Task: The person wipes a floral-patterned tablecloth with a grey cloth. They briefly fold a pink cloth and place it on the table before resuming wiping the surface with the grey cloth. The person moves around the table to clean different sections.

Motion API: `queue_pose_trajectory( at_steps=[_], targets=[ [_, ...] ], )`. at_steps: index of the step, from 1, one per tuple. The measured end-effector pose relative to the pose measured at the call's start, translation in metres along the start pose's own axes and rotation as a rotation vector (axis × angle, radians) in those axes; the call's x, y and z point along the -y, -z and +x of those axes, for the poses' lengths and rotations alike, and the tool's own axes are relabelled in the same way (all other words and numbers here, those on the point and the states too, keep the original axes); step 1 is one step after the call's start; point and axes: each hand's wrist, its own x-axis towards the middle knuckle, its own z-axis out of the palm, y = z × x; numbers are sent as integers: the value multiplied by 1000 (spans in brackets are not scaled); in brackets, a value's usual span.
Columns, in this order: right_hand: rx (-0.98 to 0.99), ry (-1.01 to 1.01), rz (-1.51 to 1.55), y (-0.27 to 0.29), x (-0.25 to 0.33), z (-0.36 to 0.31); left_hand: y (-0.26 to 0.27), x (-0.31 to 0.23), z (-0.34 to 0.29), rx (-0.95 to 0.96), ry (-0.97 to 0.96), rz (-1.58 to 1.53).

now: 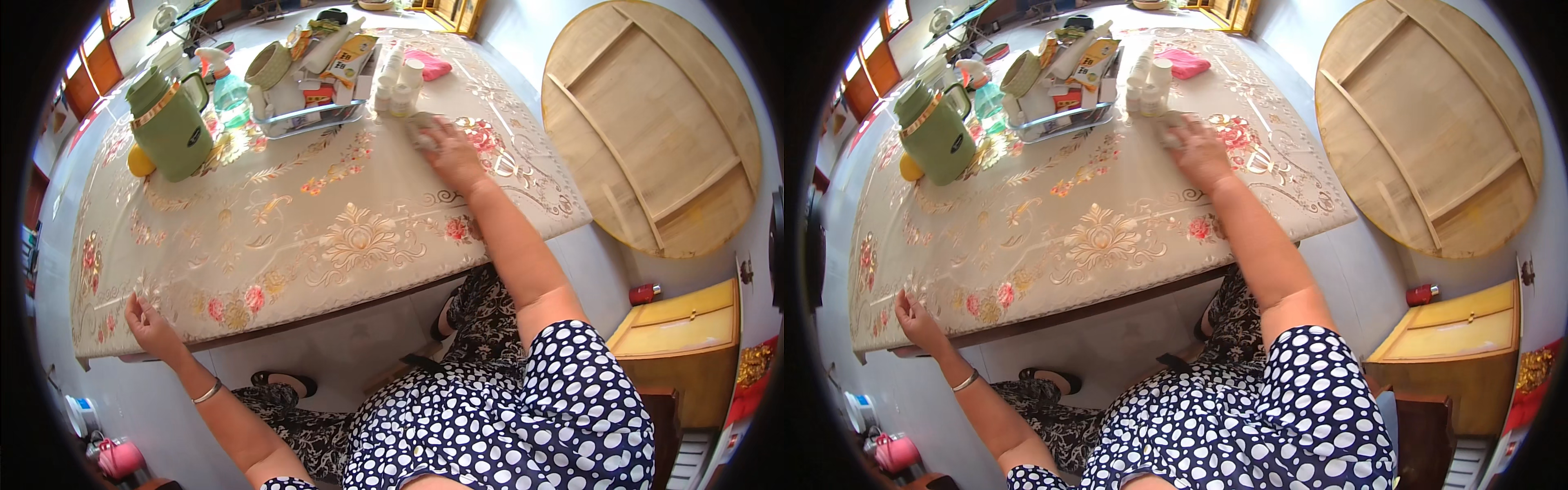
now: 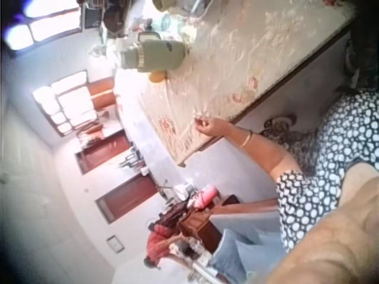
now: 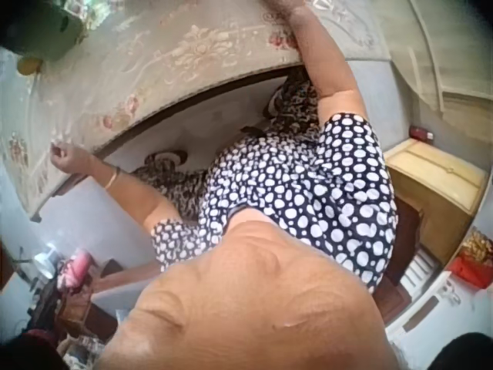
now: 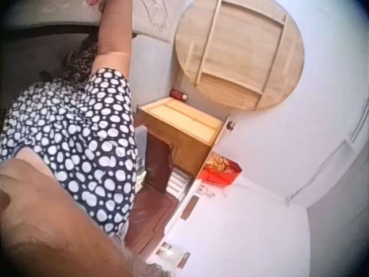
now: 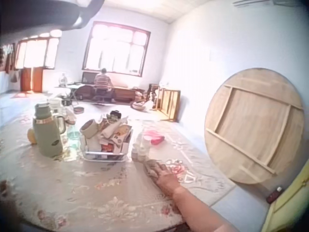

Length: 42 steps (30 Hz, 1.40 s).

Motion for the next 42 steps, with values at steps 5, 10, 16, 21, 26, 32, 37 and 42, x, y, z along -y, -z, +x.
queue_pose_trajectory(
  at_steps=[5,10,16,21,26,32,37,42],
  targets=[
    [87,-436,-175,28,-112,-11,-4,-6,-3,-6,-43,161],
    [61,-691,-292,52,-197,-48,-5,-10,-6,-30,-73,228],
    [-152,-549,-233,74,-230,-131,-4,-6,-6,-34,-89,197],
    [-195,-507,-213,94,-198,-167,-9,-9,-7,-26,-100,215],
    [-193,-343,-156,100,-151,-184,-10,-10,-7,-25,-155,301],
    [-106,-119,40,101,-40,-177,-14,-24,-10,-68,-129,290],
    [47,75,178,94,54,-160,-18,-25,-12,-110,-160,310],
    [136,369,272,77,140,-130,-17,-31,-13,-140,-166,397]
  ],
)
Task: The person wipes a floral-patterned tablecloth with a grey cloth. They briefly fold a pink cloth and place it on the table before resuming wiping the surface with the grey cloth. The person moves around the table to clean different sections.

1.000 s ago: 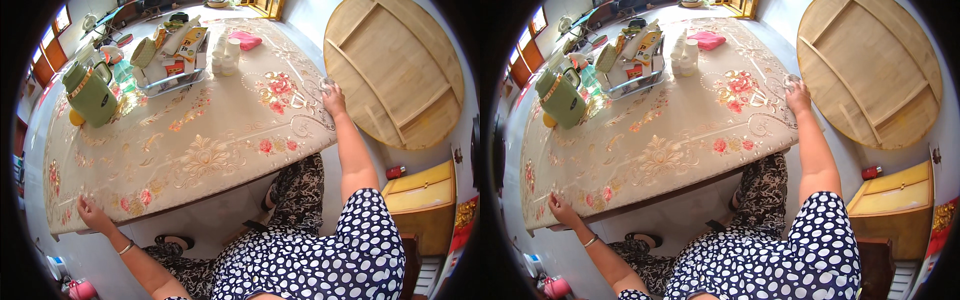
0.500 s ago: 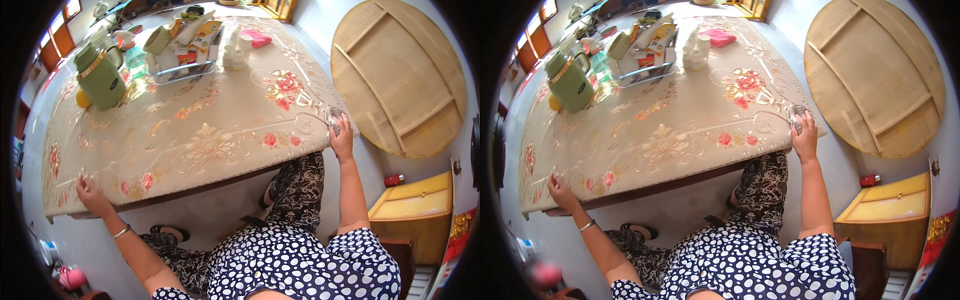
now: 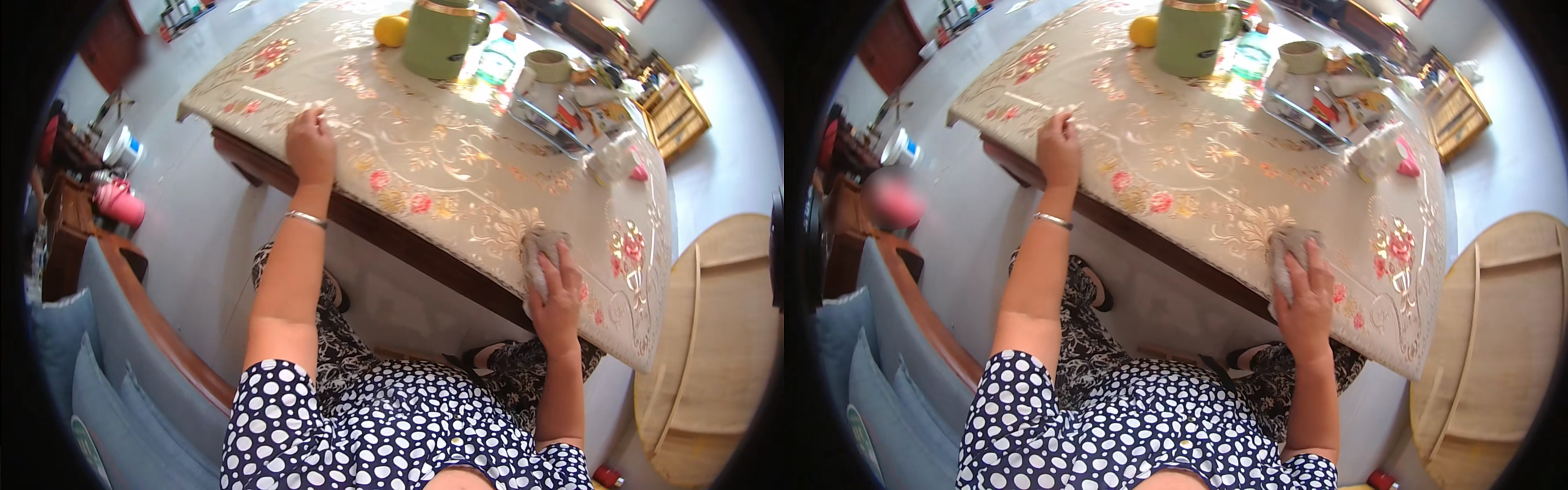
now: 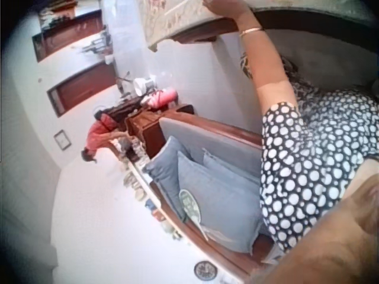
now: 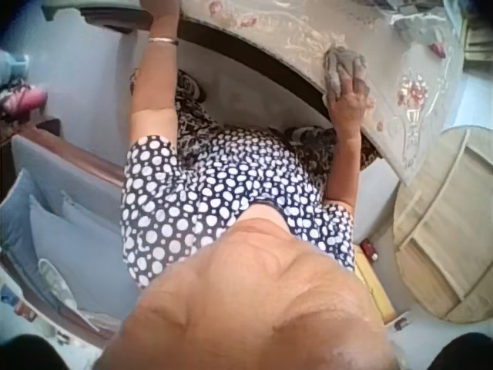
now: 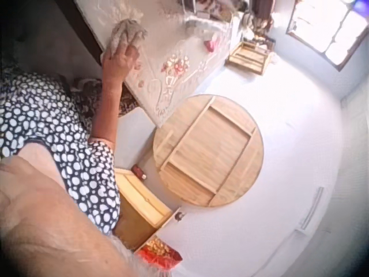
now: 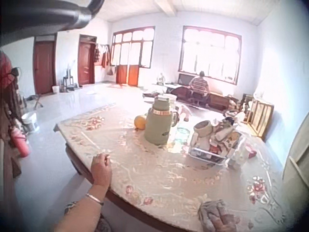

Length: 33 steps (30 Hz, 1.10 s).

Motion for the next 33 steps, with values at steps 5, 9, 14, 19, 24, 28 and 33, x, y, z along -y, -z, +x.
queue_pose_trajectory(
  at_steps=[5,9,14,19,24,28,33],
  targets=[
    [55,309,105,-45,71,75,0,-4,-1,-24,22,19],
    [76,426,163,-97,122,135,-1,-9,0,-46,31,9],
    [112,362,158,-125,155,187,-9,-10,3,-121,11,-42],
    [-118,559,384,-77,153,134,-4,2,-3,-129,19,-30],
    [215,662,572,-102,101,-3,-3,-3,-3,-128,39,-51],
    [775,376,551,-170,26,-110,-2,-9,-2,-135,45,-56],
    [1474,14,414,-163,41,-106,-6,-1,-2,-125,19,-45]
  ],
)
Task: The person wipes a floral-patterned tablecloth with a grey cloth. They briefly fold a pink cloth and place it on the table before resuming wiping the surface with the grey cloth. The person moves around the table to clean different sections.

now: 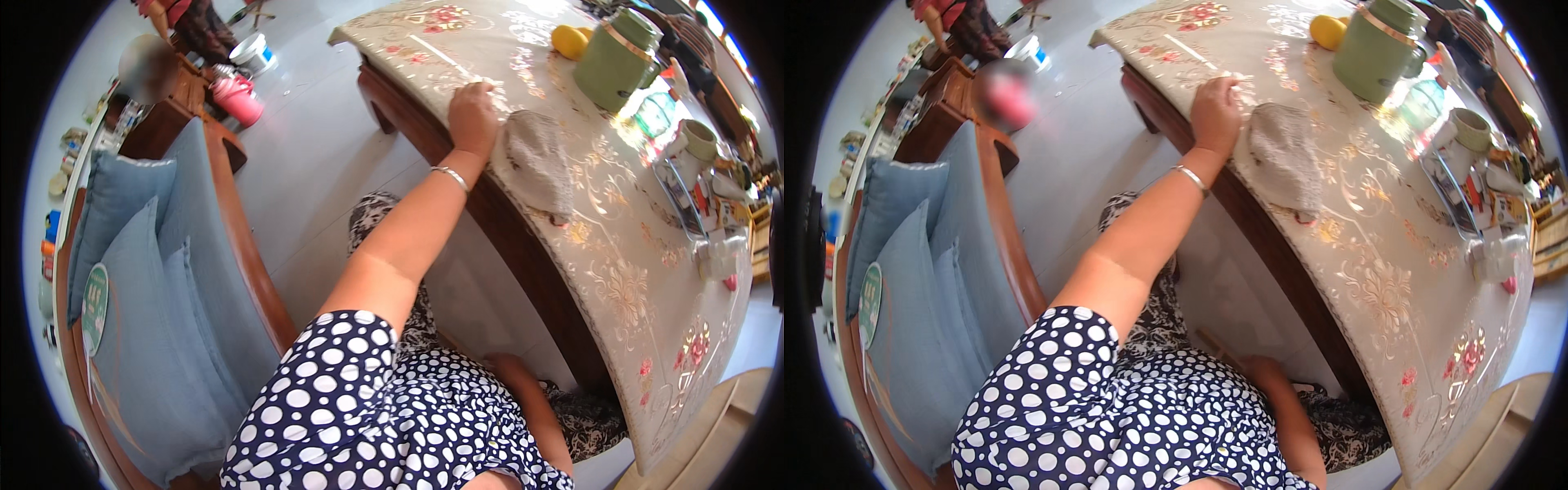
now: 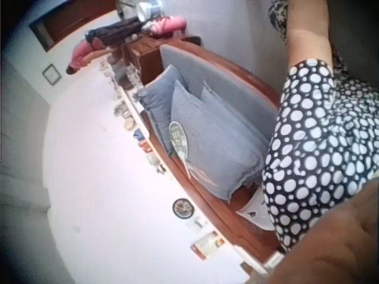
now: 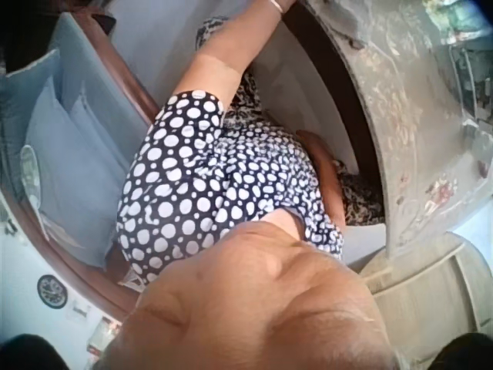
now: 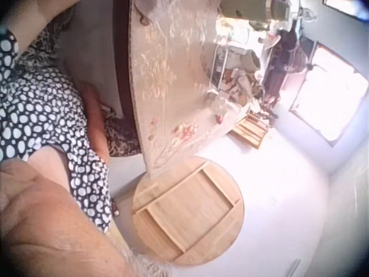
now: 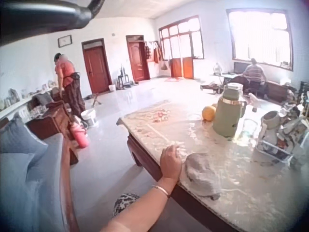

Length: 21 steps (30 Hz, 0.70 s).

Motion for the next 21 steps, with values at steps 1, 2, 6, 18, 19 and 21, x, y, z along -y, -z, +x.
queue_pose_trajectory(
  at_steps=[1,2,6,18,19,21],
  targets=[
    [62,-3,23,4,14,-1,4,-1,1,0,-5,-7],
    [161,-71,198,-2,12,13,5,-4,2,1,-12,-24],
    [253,-99,414,-13,7,38,10,4,-2,89,-1,-124],
    [99,-170,446,22,-18,52,15,0,24,447,-206,-42],
    [91,-177,455,27,-18,55,16,5,31,514,10,-212],
    [119,-179,444,39,-18,61,26,19,41,521,451,-556]
  ],
)
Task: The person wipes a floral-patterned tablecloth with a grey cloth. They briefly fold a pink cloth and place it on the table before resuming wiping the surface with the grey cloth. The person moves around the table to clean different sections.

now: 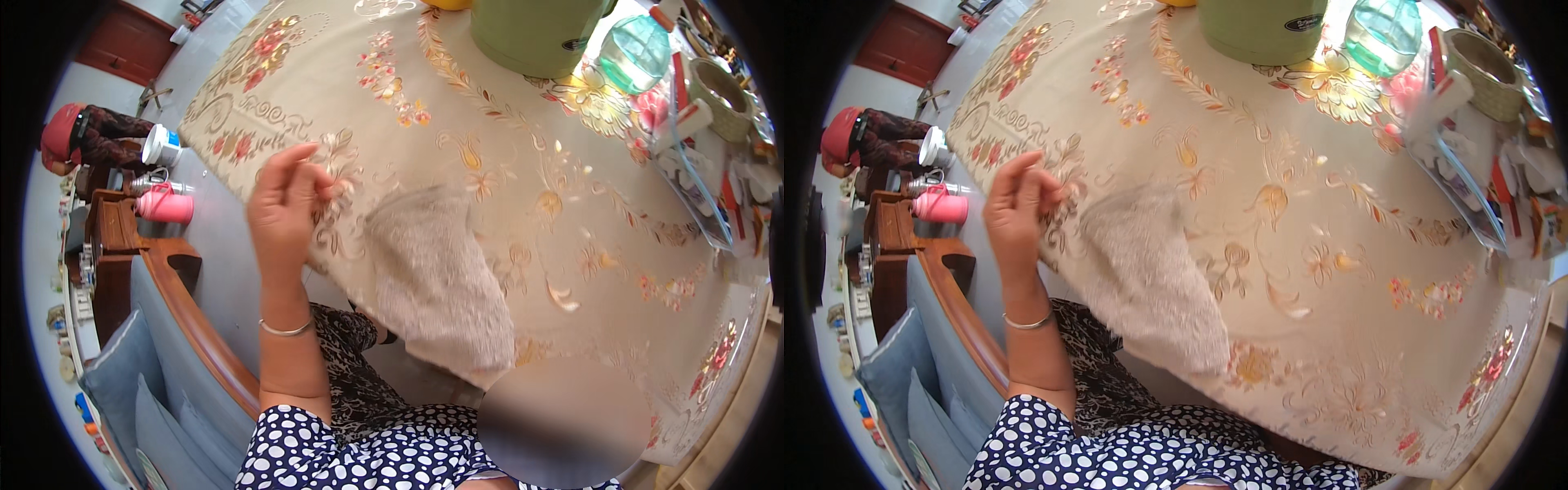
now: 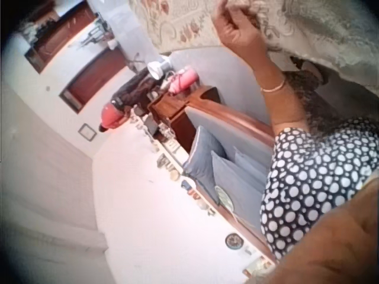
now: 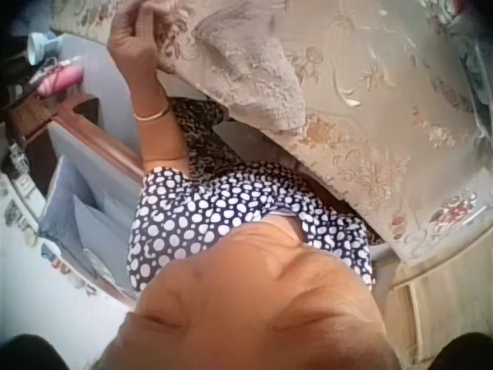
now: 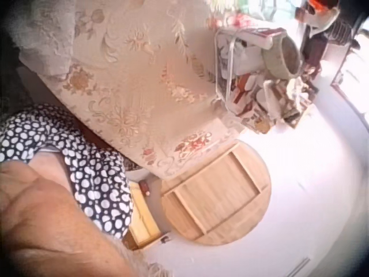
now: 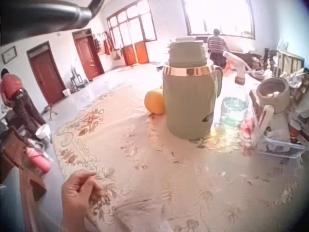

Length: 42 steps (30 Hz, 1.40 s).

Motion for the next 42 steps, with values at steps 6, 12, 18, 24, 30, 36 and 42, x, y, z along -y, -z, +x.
queue_pose_trajectory(
  at_steps=[6,12,18,24,30,36,42],
  targets=[
    [-88,-42,42,21,24,4,12,6,60,13,-144,146],
    [-157,-70,54,25,49,15,25,12,117,50,-352,306],
    [-241,-89,62,14,77,19,20,9,120,197,-589,496],
    [-296,-86,16,-17,117,26,22,10,115,271,-681,358],
    [-340,-11,-15,-37,154,41,43,25,109,294,-663,435],
    [-350,95,-13,-39,164,49,78,53,130,104,-478,742],
    [-328,140,4,-35,156,46,74,64,130,133,-588,823]
  ],
)
